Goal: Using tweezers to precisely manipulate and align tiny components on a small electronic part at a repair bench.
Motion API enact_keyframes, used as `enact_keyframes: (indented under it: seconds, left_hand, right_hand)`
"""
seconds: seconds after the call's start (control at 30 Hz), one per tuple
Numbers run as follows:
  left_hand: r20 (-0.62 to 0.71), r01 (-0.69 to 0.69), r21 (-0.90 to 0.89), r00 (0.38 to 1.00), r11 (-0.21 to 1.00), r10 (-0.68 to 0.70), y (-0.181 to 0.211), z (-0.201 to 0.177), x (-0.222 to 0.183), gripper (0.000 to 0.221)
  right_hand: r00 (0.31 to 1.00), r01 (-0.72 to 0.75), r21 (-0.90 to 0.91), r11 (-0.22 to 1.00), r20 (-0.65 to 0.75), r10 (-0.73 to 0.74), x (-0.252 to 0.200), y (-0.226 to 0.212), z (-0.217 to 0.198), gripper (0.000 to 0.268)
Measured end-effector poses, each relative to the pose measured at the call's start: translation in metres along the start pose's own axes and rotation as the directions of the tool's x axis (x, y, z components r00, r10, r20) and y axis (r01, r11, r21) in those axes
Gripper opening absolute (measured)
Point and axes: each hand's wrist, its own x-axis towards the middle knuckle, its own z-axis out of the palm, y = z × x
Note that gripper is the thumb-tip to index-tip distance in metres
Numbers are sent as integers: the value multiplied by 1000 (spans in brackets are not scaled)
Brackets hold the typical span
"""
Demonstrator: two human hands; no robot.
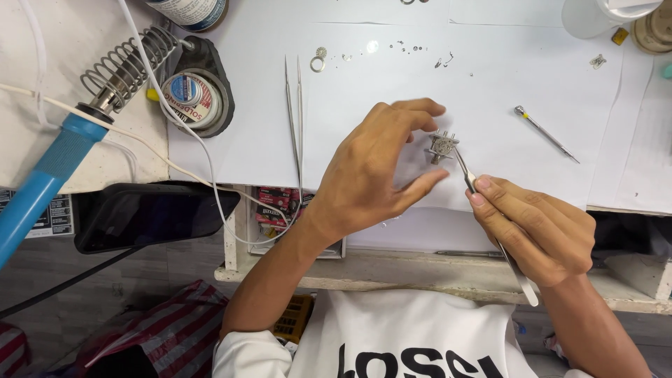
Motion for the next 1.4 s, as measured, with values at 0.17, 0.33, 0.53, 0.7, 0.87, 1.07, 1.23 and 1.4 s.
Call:
enact_keyframes:
  seconds: [0.17,0.33,0.53,0.7,0.87,1.07,1.23,1.4]
  left_hand:
    - [-11,-53,39,999,998,53,-2,2,3,28]
    - [-59,-60,53,996,997,63,-6,8,2,33]
    - [-86,-63,69,994,996,69,-7,9,2,28]
    - [-84,-70,81,994,994,77,-8,10,0,28]
    - [-87,-67,74,993,995,74,-9,10,0,27]
    - [-86,-67,67,994,996,72,-9,10,0,27]
    - [-87,-69,69,993,995,75,-9,10,0,26]
    - [-81,-60,55,995,997,64,-9,9,0,29]
  right_hand:
    - [1000,-12,5,1000,-8,12,3,-3,0,11]
    - [1000,-18,0,1000,16,18,6,-5,-1,12]
    - [998,14,-42,999,67,-11,12,-7,-2,13]
    - [996,44,-68,997,79,-39,11,-5,-1,13]
    - [995,44,-71,997,90,-38,12,-5,-2,13]
    - [994,21,-72,997,113,-12,12,-8,-4,12]
    - [993,15,-75,997,119,-6,13,-8,-3,13]
    - [939,-343,144,928,35,342,-2,-11,-8,23]
